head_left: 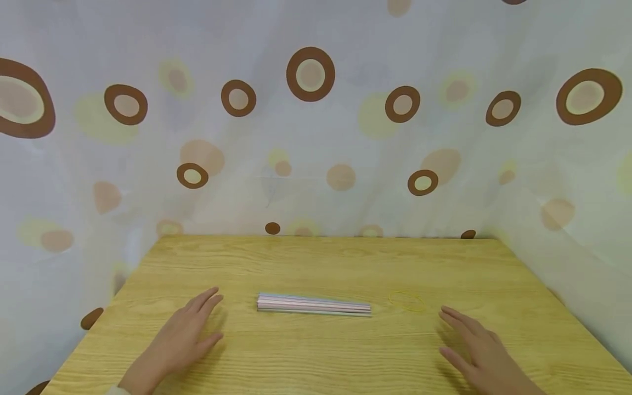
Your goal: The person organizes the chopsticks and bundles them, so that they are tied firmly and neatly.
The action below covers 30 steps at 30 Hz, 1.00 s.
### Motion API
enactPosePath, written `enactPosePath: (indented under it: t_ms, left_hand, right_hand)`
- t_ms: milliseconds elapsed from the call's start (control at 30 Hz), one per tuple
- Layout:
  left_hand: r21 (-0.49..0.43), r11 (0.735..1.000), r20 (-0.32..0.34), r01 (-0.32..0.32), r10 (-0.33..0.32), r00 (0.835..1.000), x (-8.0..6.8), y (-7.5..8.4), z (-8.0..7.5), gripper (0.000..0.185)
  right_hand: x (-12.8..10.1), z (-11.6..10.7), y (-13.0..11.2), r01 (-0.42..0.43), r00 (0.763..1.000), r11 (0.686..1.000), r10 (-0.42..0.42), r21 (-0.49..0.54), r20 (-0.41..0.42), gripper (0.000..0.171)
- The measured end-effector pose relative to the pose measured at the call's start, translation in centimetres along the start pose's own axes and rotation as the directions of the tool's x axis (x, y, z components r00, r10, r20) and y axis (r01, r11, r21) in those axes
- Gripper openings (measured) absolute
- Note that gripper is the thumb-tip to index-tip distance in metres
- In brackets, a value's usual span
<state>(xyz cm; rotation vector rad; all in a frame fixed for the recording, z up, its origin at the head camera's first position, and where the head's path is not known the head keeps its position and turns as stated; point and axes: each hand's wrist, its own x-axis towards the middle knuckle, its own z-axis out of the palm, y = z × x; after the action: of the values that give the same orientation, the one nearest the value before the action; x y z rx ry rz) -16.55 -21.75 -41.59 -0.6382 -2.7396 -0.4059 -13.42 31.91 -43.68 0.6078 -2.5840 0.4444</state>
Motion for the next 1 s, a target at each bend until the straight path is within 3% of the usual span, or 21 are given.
enactPosePath:
  t_ms: [333, 600, 867, 1000]
  left_hand:
    - [-0.054, 0.998, -0.001, -0.029, 0.029, 1.0, 1.8, 0.2, 0.3, 0.06]
    - [-0.128, 0.991, 0.113, 0.049, -0.035, 0.993, 3.7, 0.6, 0.3, 0.052]
    - [-0.177, 0.978, 0.164, 0.114, -0.085, 0.983, 3.8, 0.7, 0.3, 0.053]
    - [-0.193, 0.974, 0.181, 0.115, -0.079, 0.98, 4.2, 0.7, 0.5, 0.052]
  right_hand:
    - [1.9, 0.3, -1.3, -0.036, 0.997, 0.997, 0.032, 0.061, 0.064, 0.053]
    - [2.2, 0.4, -1.7, -0.045, 0.994, 0.997, 0.039, 0.057, 0.102, 0.047]
    - [2.2, 1.2, -2.0, -0.048, 0.994, 0.994, 0.038, 0.098, 0.107, 0.046]
    - [2.4, 1.4, -2.0, -0.029, 0.995, 0.993, 0.017, 0.111, 0.103, 0.046]
